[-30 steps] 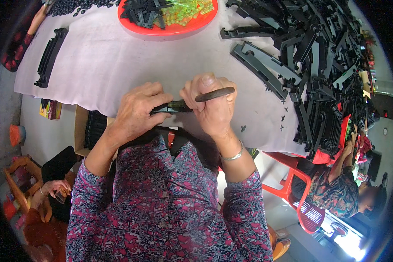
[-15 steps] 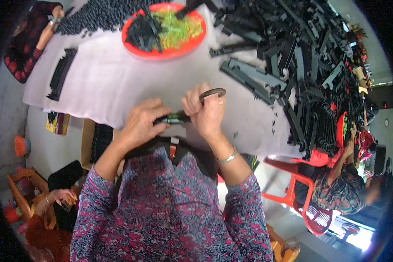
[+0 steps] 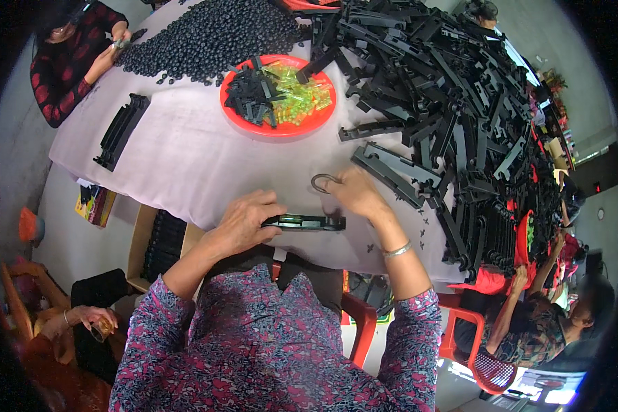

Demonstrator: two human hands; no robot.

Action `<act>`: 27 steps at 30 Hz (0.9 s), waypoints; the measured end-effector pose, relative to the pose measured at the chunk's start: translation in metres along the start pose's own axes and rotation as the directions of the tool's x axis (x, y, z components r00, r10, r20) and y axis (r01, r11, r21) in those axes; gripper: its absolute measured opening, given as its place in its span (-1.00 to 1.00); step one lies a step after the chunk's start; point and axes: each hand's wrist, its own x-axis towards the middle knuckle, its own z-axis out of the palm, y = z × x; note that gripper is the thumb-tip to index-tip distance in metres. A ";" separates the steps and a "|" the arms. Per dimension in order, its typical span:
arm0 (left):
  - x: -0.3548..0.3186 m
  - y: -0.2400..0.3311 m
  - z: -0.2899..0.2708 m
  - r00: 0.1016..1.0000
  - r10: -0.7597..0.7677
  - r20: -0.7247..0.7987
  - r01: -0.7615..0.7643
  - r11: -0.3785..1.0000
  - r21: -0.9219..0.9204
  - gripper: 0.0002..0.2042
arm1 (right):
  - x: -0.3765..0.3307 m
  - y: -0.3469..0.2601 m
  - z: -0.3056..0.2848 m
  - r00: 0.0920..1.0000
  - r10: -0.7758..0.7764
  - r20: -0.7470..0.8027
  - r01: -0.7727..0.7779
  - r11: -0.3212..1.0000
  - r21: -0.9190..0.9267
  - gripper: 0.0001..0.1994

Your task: The person is assembling small plastic and metal components into a cartridge housing, likely for a printer toner or ink cartridge.

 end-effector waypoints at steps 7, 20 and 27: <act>-0.003 -0.002 0.002 0.999 -0.035 -0.004 0.035 0.999 -0.023 -0.66 | 0.067 -0.050 0.019 0.827 -0.451 -0.335 0.460 0.886 -0.057 -0.80; -0.004 -0.006 0.006 1.000 -0.001 -0.011 0.001 1.000 -0.016 -0.64 | 0.152 -0.084 0.063 0.939 -0.078 -0.336 -0.011 0.967 -0.254 -0.71; 0.000 -0.004 0.005 1.000 0.004 0.000 -0.004 1.000 -0.012 -0.62 | 0.147 -0.055 0.048 0.895 -0.201 -0.398 0.209 0.978 -0.022 -0.83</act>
